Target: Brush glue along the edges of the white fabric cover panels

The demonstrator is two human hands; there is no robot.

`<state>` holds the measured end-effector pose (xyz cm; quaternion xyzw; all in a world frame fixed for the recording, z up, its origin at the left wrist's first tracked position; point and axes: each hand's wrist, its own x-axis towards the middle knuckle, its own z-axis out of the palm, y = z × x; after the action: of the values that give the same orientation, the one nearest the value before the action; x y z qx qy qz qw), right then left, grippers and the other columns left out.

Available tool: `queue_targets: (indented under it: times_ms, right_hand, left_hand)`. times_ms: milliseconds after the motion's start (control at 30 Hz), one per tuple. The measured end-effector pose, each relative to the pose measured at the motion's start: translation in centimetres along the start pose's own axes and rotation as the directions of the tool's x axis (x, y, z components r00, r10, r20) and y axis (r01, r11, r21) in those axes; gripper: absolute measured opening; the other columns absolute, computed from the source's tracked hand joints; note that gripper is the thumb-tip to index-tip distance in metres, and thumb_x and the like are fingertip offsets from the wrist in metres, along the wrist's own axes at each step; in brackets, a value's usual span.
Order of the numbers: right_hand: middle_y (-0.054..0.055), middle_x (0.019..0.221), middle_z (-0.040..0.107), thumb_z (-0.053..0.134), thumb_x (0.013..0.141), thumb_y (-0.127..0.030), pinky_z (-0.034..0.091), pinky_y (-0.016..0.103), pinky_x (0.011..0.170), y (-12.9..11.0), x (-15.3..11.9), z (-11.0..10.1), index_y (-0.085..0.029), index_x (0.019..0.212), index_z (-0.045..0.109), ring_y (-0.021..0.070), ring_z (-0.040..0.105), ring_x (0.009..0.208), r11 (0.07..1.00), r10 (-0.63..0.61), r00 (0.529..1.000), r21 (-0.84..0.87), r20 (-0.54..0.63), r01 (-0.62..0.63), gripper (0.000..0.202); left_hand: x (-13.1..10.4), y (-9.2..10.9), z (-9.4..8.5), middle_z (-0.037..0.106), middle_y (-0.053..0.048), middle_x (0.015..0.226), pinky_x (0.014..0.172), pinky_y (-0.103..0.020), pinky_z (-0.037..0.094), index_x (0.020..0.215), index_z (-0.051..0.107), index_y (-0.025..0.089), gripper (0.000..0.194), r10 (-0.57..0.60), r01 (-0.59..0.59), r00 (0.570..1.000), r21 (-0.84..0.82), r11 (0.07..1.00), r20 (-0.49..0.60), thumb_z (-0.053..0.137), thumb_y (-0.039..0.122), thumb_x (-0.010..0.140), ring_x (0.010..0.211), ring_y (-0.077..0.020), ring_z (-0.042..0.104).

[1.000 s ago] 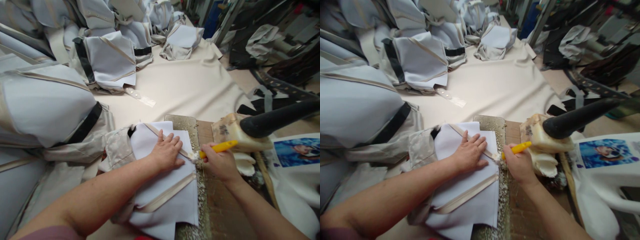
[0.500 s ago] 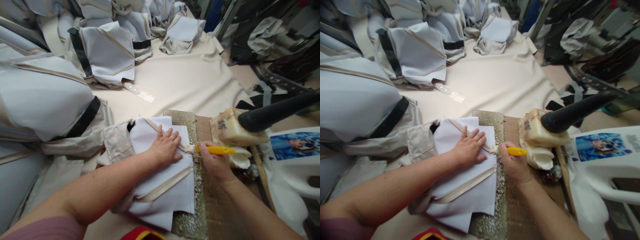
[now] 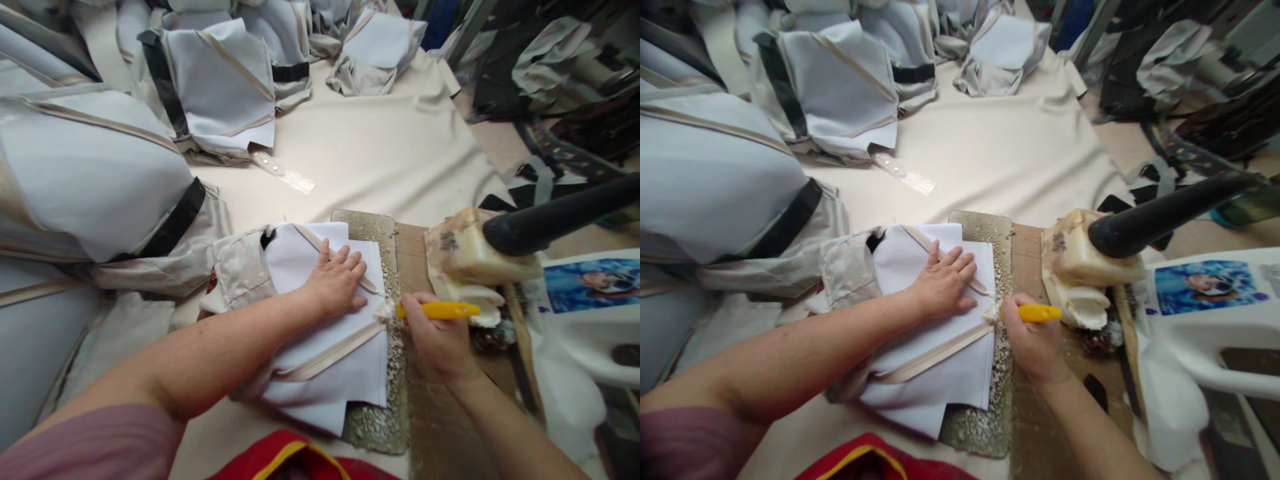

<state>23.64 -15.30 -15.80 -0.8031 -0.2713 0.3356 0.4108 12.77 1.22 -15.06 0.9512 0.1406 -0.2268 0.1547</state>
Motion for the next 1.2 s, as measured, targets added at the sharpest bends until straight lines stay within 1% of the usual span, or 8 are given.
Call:
queue_targets:
  times_ms: [133, 333, 500, 600, 700, 900, 1100, 1200]
  right_hand:
    - [-0.001, 0.053, 0.053, 0.048, 0.085, -0.038, 0.040, 0.026, 0.055, 0.6, 1.7, 1.1, -0.019, 0.062, 0.055, 0.0148, 0.052, 0.053, 1.000, 0.013, 0.986, 0.002, -0.165, -0.013, 0.030]
    - [-0.003, 0.052, 0.050, 0.047, 0.089, -0.036, 0.038, 0.025, 0.052, 0.5, -4.9, -0.1, -0.019, 0.062, 0.054, 0.0126, 0.050, 0.050, 0.999, 0.034, 0.999, -0.026, 0.023, -0.034, 0.032]
    - [-0.002, 0.062, 0.056, 0.048, 0.090, -0.037, 0.040, 0.025, 0.057, 0.2, -5.8, -1.2, -0.019, 0.071, 0.057, 0.0138, 0.053, 0.058, 0.998, 0.056, 0.996, 0.015, -0.074, -0.055, 0.028]
    - [-0.001, 0.062, 0.056, 0.046, 0.090, -0.037, 0.040, 0.026, 0.059, 0.2, -4.1, -0.7, -0.019, 0.071, 0.056, 0.0147, 0.053, 0.059, 0.999, 0.019, 0.989, 0.031, -0.145, -0.015, 0.028]
    - [-0.002, 0.057, 0.052, 0.045, 0.089, -0.037, 0.039, 0.026, 0.056, 0.3, -4.9, 0.1, -0.020, 0.066, 0.053, 0.0146, 0.050, 0.056, 1.000, 0.012, 0.997, 0.024, -0.073, -0.010, 0.030]
    - [-0.002, 0.055, 0.050, 0.042, 0.091, -0.039, 0.037, 0.027, 0.056, 0.3, -11.5, 0.0, -0.021, 0.062, 0.050, 0.0145, 0.049, 0.054, 0.997, 0.074, 0.996, -0.029, 0.049, -0.073, 0.035]
    - [0.000, 0.059, 0.055, 0.043, 0.089, -0.038, 0.039, 0.028, 0.058, 0.2, -7.0, 0.7, -0.020, 0.068, 0.054, 0.0160, 0.052, 0.057, 0.999, -0.022, 0.985, -0.032, -0.170, 0.016, 0.029]
    - [0.000, 0.057, 0.052, 0.042, 0.089, -0.036, 0.038, 0.028, 0.057, 0.6, -6.6, 1.4, -0.020, 0.066, 0.052, 0.0155, 0.050, 0.056, 0.997, -0.063, 0.981, -0.060, -0.185, 0.052, 0.030]
  left_hand:
    - [-0.1, 0.1, 0.0, 0.045, -0.008, 0.137, 0.109, -0.062, -0.005, 0.123, 0.051, 0.018, 0.057, 0.004, -0.004, 1.000, 0.011, 1.000, -0.004, 0.055, 0.053, 0.078, 0.131, -0.0306, 0.031]
    - [0.2, -0.1, 0.1, 0.045, -0.008, 0.137, 0.108, -0.063, -0.006, 0.123, 0.050, 0.016, 0.059, 0.008, -0.007, 1.000, -0.008, 1.000, 0.013, 0.055, 0.054, 0.078, 0.131, -0.0306, 0.030]
    - [-1.7, 2.4, -3.2, 0.033, -0.013, 0.145, 0.103, -0.071, 0.004, 0.126, 0.048, 0.016, 0.053, 0.031, -0.029, 0.997, -0.023, 0.999, 0.071, 0.053, 0.046, 0.083, 0.135, -0.0338, 0.022]
    - [-4.9, 4.6, -4.8, 0.054, -0.011, 0.125, 0.101, -0.067, 0.022, 0.105, 0.061, 0.017, 0.034, 0.172, -0.161, 0.957, -0.065, 0.985, 0.233, 0.050, 0.043, 0.087, 0.120, -0.0301, 0.043]
    - [-8.0, 5.6, -4.1, 0.054, -0.010, 0.126, 0.099, -0.063, 0.031, 0.113, 0.058, 0.017, 0.036, 0.178, -0.158, 0.924, -0.087, 0.984, 0.337, 0.052, 0.040, 0.086, 0.118, -0.0295, 0.044]
    - [-9.7, 5.4, -1.6, 0.043, -0.010, 0.139, 0.101, -0.065, 0.024, 0.128, 0.048, 0.016, 0.042, 0.169, -0.153, 0.950, -0.079, 0.985, 0.263, 0.042, 0.034, 0.090, 0.129, -0.0309, 0.031]
    - [-9.6, 5.7, -2.0, 0.048, -0.011, 0.132, 0.099, -0.065, 0.025, 0.123, 0.051, 0.017, 0.040, 0.169, -0.159, 0.957, -0.063, 0.985, 0.237, 0.045, 0.035, 0.088, 0.123, -0.0299, 0.035]
    - [-9.7, 5.8, -2.1, 0.048, -0.010, 0.132, 0.100, -0.064, 0.024, 0.122, 0.051, 0.017, 0.039, 0.166, -0.157, 0.958, -0.059, 0.986, 0.232, 0.046, 0.035, 0.088, 0.124, -0.0291, 0.034]
